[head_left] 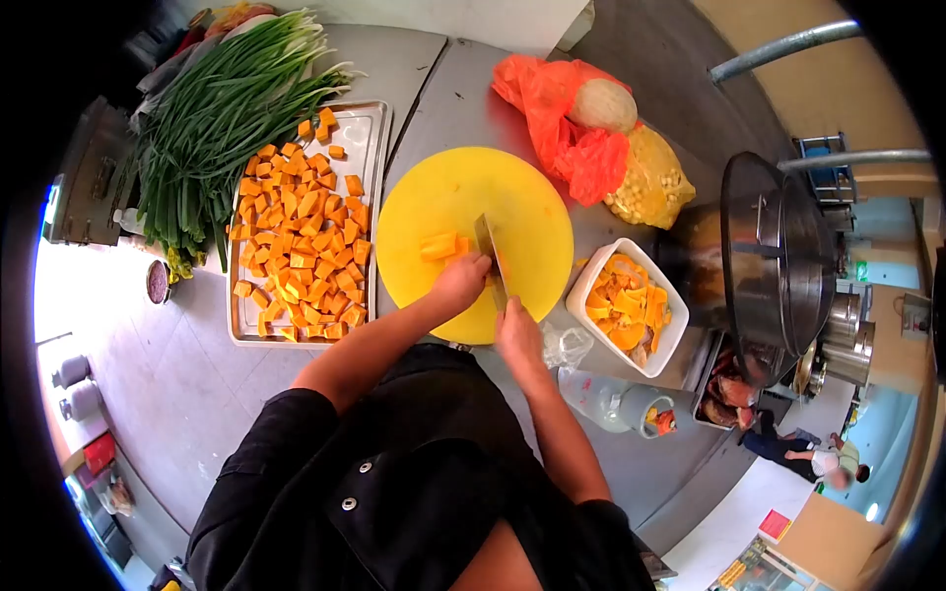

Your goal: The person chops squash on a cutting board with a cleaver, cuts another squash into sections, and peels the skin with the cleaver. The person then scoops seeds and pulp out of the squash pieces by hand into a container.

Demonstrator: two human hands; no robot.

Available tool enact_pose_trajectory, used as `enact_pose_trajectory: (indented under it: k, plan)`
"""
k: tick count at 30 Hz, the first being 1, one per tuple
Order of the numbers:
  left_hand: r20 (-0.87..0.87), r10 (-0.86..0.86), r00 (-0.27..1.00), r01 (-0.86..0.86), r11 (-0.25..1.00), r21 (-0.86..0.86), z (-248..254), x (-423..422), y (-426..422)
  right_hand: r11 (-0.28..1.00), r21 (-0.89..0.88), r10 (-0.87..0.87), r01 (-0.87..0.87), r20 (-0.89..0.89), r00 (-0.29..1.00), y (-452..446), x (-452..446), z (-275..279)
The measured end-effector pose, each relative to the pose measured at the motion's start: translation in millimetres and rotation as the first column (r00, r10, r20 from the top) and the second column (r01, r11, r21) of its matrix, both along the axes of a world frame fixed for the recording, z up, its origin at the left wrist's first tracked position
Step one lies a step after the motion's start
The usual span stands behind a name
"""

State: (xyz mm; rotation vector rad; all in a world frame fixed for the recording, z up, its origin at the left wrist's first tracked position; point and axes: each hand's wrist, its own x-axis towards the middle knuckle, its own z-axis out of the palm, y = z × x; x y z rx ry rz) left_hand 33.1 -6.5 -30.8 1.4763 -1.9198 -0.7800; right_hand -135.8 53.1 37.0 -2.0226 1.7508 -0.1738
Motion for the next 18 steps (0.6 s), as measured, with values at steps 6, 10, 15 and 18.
enact_pose_trajectory:
  k: [6, 10, 15, 18]
  plan:
    - [0.22, -0.123, 0.968, 0.122, 0.992, 0.018, 17, 2, 1, 0.993, -0.114, -0.024, 0.045, 0.177, 0.984, 8, -12, -14]
    - [0.187, 0.195, 0.963, -0.125, 0.936, -0.329, 51, 32, -1, 0.979, -0.176, -0.067, 0.1, 0.184, 0.981, 7, -15, -6]
    - [0.194, 0.15, 0.969, -0.166, 0.984, 0.066, 17, 77, -10, 0.988, -0.052, -0.127, 0.144, 0.249, 0.96, -7, -8, -1]
    - [0.252, 0.344, 0.904, -0.39, 0.906, 0.162, 12, 74, 2, 0.987, -0.06, -0.131, 0.15, 0.243, 0.961, -5, 0, -5]
